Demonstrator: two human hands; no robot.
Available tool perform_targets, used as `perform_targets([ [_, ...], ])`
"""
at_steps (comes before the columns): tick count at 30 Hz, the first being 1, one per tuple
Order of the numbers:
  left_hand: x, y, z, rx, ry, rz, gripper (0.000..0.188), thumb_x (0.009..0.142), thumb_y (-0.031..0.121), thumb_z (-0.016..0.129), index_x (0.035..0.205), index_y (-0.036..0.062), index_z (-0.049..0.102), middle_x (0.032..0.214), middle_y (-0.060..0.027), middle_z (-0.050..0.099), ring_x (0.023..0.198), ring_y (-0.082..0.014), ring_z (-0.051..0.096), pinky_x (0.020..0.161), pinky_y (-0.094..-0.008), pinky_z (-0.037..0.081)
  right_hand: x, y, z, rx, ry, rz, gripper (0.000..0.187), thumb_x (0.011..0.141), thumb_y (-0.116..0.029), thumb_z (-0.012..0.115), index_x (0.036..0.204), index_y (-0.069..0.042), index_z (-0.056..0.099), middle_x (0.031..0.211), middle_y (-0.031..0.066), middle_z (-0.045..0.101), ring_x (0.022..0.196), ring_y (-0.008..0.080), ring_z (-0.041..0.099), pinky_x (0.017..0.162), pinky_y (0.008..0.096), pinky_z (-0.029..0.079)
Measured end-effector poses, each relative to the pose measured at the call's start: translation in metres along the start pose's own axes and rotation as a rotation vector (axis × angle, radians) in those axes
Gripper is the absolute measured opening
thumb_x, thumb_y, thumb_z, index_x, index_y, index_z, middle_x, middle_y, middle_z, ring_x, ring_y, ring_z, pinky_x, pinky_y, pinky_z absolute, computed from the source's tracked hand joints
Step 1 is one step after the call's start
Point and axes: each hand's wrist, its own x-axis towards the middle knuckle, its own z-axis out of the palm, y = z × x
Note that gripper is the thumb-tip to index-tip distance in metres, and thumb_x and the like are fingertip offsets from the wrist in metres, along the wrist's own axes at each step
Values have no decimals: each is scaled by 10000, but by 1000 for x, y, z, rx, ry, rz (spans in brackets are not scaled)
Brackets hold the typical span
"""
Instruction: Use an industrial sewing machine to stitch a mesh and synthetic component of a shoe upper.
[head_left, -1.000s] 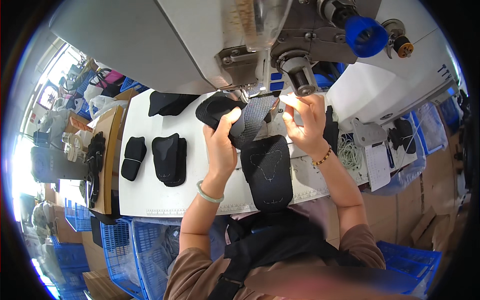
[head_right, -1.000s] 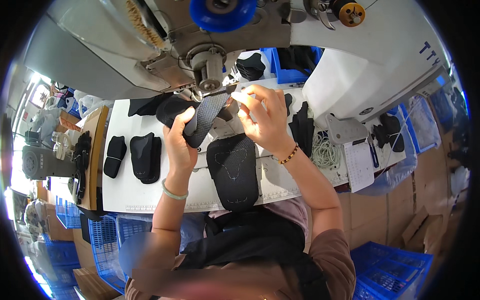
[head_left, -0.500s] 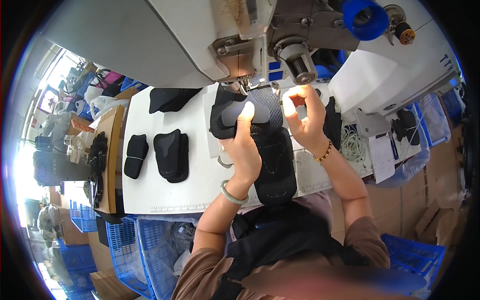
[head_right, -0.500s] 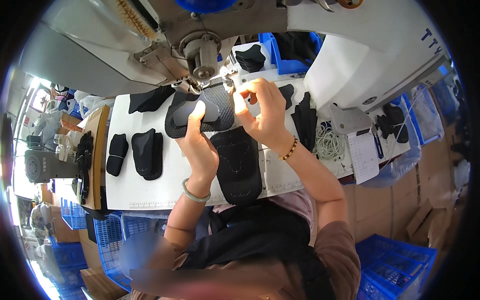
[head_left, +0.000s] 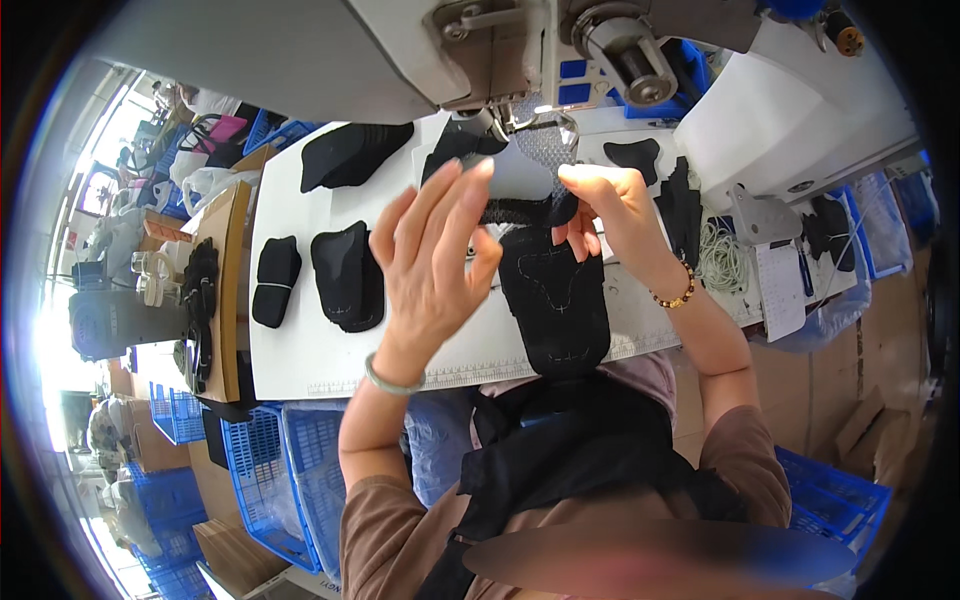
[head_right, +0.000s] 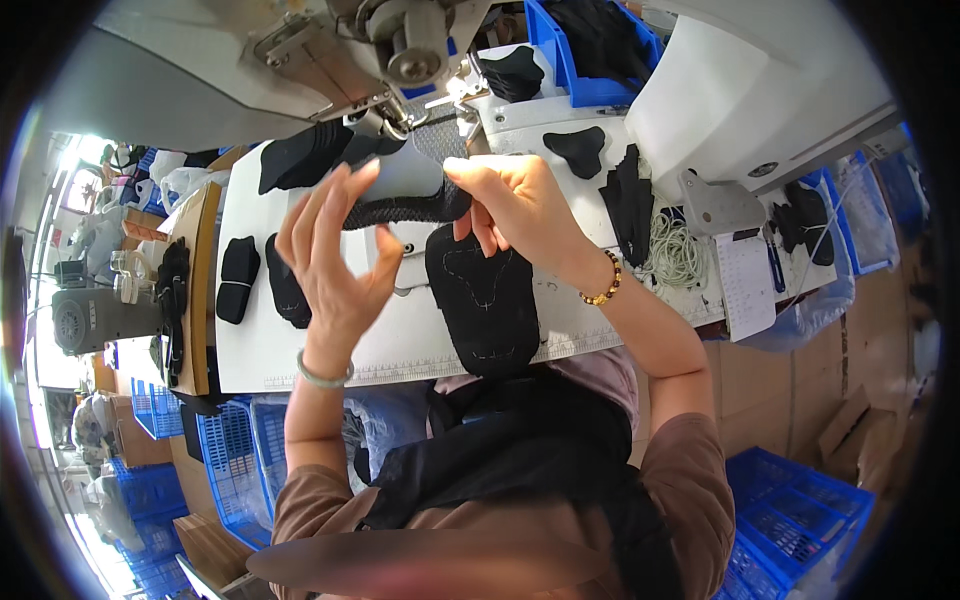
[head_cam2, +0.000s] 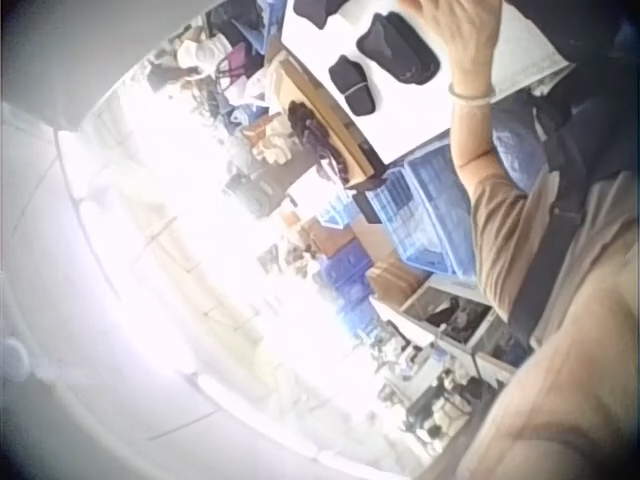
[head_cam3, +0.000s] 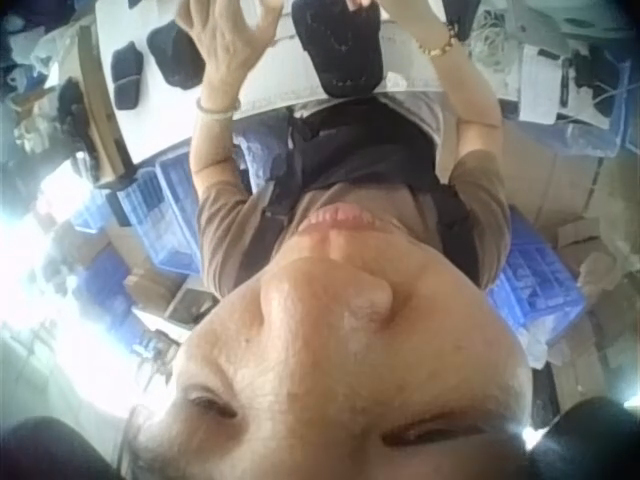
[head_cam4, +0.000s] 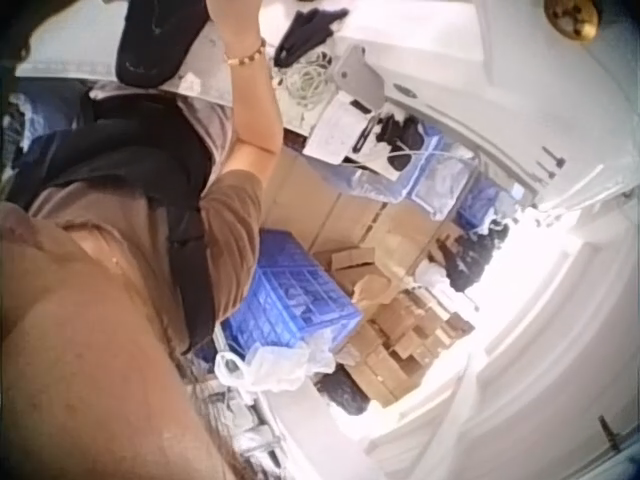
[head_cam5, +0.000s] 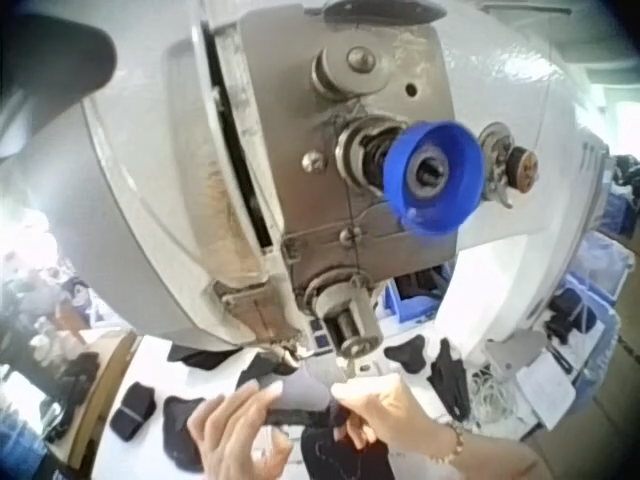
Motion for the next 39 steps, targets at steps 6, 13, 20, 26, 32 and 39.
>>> perform_targets([
  [6,16,-6,12,-180,30,-2,754,606,132,766,1298,68,471,1159,-31,610,1098,-164,539,1014,-369,280,0,5,4,-4,28,-36,320,916,-245,525,730,6,593,545,72,583,375,77,496,340,184,336],
  [13,17,-2,10,-138,11,-51,661,583,160,781,1210,120,575,1028,4,628,1078,-150,539,1003,-375,272,1,6,3,-10,59,-34,311,916,-226,511,734,14,587,513,81,563,349,95,483,318,184,330],
  [20,27,0,8,5,-6,117,366,658,124,724,1019,110,667,948,-7,631,994,-151,579,970,-369,329,-4,4,-6,-31,43,49,223,890,-159,553,725,-14,589,611,64,594,455,60,517,404,195,373],
  [26,33,-1,12,-159,41,204,273,685,25,648,956,-10,647,944,-89,630,888,-220,618,778,-318,494,8,-1,-27,-1021,104,-1094,340,695,22,659,994,-69,525,1051,81,568,891,276,543,803,357,459],
  [32,35,-3,10,-153,21,222,221,711,11,629,930,-7,652,901,-91,636,847,-204,628,741,-291,495,25,-15,-35,-1045,-137,-1114,314,647,-10,707,922,-90,577,975,1,609,834,196,543,767,315,451],
  [39,35,-11,16,-187,35,196,233,697,8,658,930,27,668,892,-68,638,817,-186,631,702,-283,501,20,-14,-32,-1086,-80,-1106,226,711,-40,687,917,-90,607,952,-6,624,766,169,537,709,286,440],
])
